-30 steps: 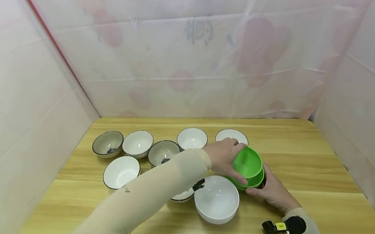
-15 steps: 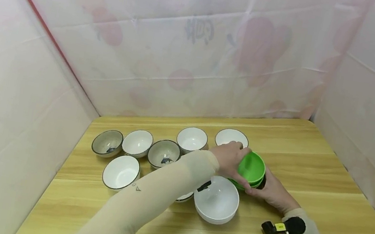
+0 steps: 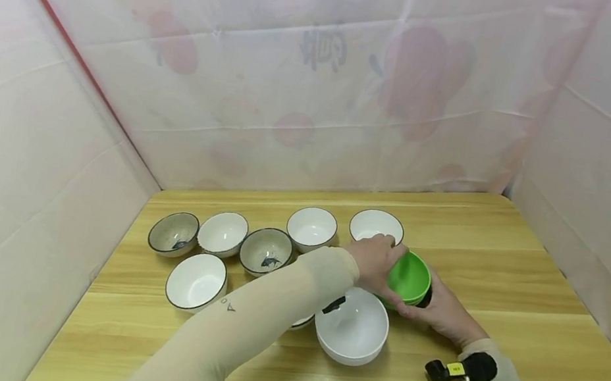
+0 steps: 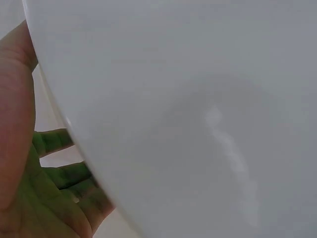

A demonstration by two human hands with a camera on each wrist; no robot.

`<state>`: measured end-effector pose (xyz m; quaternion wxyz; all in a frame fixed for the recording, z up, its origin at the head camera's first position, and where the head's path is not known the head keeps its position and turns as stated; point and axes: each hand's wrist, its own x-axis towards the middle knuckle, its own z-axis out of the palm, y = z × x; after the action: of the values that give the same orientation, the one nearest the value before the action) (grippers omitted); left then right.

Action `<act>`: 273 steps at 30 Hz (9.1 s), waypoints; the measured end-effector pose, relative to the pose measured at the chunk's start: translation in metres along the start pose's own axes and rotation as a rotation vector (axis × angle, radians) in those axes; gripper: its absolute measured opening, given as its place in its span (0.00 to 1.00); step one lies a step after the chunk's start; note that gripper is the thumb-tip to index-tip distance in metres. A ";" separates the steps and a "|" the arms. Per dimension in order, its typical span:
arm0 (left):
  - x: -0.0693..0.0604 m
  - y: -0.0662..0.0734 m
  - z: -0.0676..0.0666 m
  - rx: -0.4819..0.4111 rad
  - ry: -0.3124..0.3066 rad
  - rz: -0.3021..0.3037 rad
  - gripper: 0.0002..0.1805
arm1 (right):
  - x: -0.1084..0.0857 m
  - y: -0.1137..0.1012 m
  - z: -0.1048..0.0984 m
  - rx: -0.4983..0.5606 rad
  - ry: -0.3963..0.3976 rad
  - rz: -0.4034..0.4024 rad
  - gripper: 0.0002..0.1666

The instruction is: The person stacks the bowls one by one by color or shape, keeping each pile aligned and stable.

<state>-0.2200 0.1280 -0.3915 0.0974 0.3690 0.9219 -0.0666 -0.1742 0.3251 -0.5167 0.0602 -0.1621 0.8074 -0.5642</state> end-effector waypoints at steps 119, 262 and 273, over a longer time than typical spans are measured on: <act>-0.172 -0.105 0.078 -0.454 0.543 -0.229 0.16 | -0.010 0.007 -0.028 0.297 0.015 -0.216 0.29; -0.215 -0.210 0.098 -0.597 0.430 -0.639 0.28 | 0.081 -0.192 0.142 -1.139 -0.552 -0.151 0.72; -0.216 -0.246 0.063 -0.383 0.254 -0.661 0.24 | 0.107 -0.240 0.126 -1.146 -0.442 -0.304 0.70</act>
<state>-0.2293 -0.2047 -0.3909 0.0230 0.0330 0.9914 0.1248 -0.1933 0.1030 -0.3290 0.0481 -0.3941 0.9178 0.0022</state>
